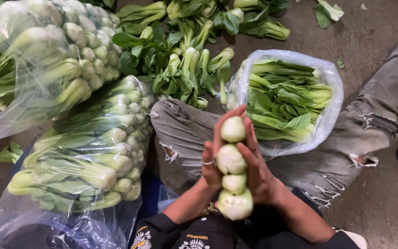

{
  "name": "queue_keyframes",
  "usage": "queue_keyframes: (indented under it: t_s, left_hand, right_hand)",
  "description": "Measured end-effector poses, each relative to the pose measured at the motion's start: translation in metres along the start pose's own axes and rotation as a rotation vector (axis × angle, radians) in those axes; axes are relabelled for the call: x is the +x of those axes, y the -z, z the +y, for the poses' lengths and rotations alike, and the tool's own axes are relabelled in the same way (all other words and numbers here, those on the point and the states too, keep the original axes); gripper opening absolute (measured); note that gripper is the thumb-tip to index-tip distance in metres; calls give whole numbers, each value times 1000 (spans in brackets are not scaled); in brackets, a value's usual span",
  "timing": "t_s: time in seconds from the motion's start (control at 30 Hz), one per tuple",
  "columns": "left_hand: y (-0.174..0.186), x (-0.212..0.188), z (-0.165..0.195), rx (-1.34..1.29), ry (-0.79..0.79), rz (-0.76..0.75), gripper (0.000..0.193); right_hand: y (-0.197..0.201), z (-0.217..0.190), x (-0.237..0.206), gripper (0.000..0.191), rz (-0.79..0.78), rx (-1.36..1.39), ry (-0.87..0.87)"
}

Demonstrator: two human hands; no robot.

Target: The person sits on the floor of a produce workspace and packs bok choy. They pick individual heads from piles and large plastic sacks on the floor, gather a few in their hands, and arrange them into a plastic-lined basket, repeating the cycle to fill the basket.

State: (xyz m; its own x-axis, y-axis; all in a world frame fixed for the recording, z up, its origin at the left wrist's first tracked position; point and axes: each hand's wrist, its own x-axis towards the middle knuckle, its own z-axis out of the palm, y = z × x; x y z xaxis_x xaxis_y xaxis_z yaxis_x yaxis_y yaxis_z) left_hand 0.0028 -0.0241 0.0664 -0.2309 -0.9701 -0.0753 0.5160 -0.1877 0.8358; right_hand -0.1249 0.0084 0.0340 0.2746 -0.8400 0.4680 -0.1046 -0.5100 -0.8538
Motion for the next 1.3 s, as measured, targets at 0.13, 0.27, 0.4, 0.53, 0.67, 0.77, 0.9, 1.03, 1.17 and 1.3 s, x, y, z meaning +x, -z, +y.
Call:
queue_keyframes:
  t_s: [0.13, 0.27, 0.4, 0.53, 0.67, 0.77, 0.9, 1.03, 1.17, 1.3]
  left_hand:
    - [-18, -5, -6, -211, 161, -49, 113]
    - [-27, -8, -11, -29, 197, -184, 117]
    - [-25, -25, -10, 363, 157, -330, 118]
    - [-20, -41, -24, 11, 333, -310, 119]
    - [-22, -48, -47, -214, 360, -79, 110]
    - [-28, -51, -61, -244, 308, 5, 104]
    - [-36, -42, -74, -328, 301, -29, 87]
    - [-46, -32, -77, 241, 155, -97, 73]
    - [-63, -30, -67, 585, 105, -126, 74]
    - [-78, -27, -57, 514, 58, -68, 72]
  right_hand:
    - [-3, -11, -26, 148, 160, 104, -175]
    - [-1, -19, -57, 163, 387, 184, -368]
    - [4, -26, -83, 172, 305, 290, -551]
    - [3, -32, -99, 175, 115, 168, -648]
    - [5, -34, -107, 177, 22, 163, -661]
    - [9, -27, -107, 175, 93, 310, -609]
    - [11, -12, -93, 166, 297, 252, -578]
    - [13, -14, -77, 153, 442, 358, -521]
    - [23, -30, -68, 151, 488, 593, -610]
    - [36, -31, -57, 144, 505, 754, -564]
